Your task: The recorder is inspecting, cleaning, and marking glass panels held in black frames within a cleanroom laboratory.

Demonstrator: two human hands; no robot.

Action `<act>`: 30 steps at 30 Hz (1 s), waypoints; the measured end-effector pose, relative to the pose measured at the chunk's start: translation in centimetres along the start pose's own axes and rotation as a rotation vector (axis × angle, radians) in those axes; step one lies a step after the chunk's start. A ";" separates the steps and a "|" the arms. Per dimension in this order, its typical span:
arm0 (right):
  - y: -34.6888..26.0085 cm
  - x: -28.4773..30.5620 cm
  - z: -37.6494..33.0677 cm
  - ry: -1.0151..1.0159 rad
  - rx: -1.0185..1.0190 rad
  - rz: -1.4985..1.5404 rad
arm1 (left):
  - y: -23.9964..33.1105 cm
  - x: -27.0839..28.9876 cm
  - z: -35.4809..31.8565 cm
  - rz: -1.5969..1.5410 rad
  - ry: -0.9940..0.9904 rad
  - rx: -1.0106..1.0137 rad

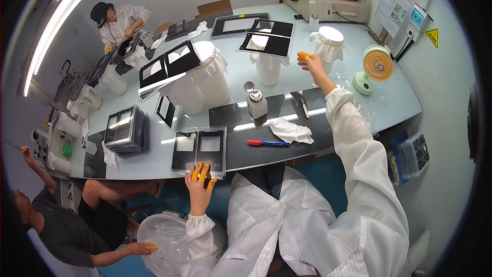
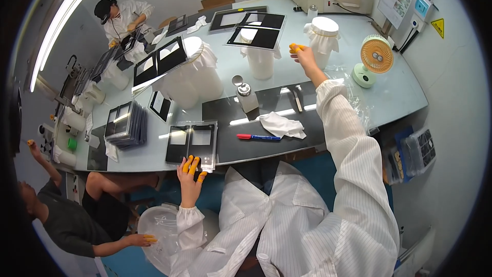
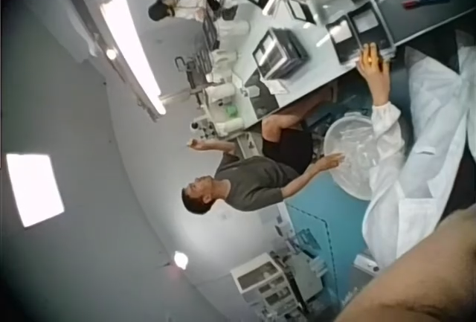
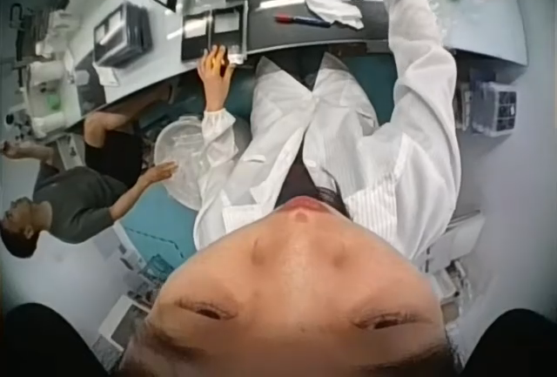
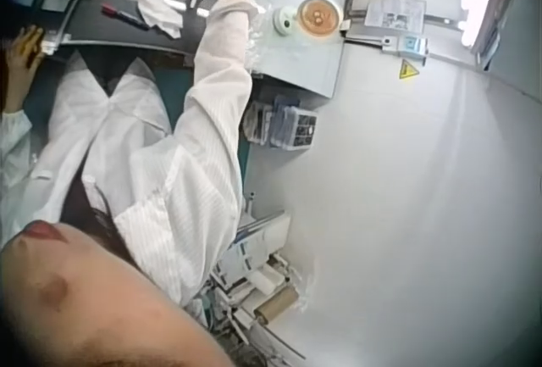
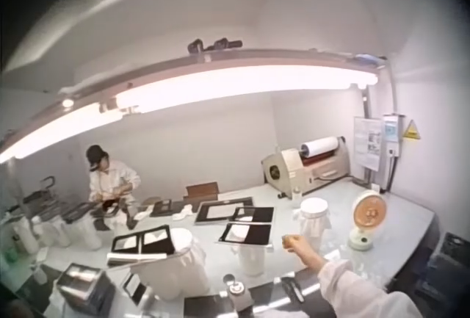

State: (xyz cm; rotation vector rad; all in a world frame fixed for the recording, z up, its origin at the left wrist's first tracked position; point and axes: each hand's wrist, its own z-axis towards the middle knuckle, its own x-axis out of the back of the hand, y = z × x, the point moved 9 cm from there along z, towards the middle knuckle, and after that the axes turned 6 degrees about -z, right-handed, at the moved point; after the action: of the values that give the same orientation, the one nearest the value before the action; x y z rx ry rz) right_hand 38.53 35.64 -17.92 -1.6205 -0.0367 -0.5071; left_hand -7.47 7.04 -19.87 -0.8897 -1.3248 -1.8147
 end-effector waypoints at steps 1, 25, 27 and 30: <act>-1.9 -0.6 -0.3 -0.048 0.032 0.179 | 0.0 0.0 0.0 -0.007 0.005 -0.001; -8.6 -7.5 -8.3 -0.045 -0.112 0.787 | -0.6 -0.4 -0.6 -0.047 0.029 -0.022; -8.7 -7.9 -8.4 -0.080 -0.105 0.761 | -0.6 -0.3 -0.7 -0.050 0.032 -0.018; -8.9 -8.7 -8.0 -0.136 -0.100 0.702 | -0.2 0.4 -0.8 -0.007 0.052 -0.034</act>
State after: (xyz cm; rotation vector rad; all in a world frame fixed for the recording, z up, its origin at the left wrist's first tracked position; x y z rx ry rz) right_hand 25.46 31.55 -12.33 -1.6365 0.4477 0.1450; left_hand -7.97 6.30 -19.84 -0.8508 -1.2691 -1.8580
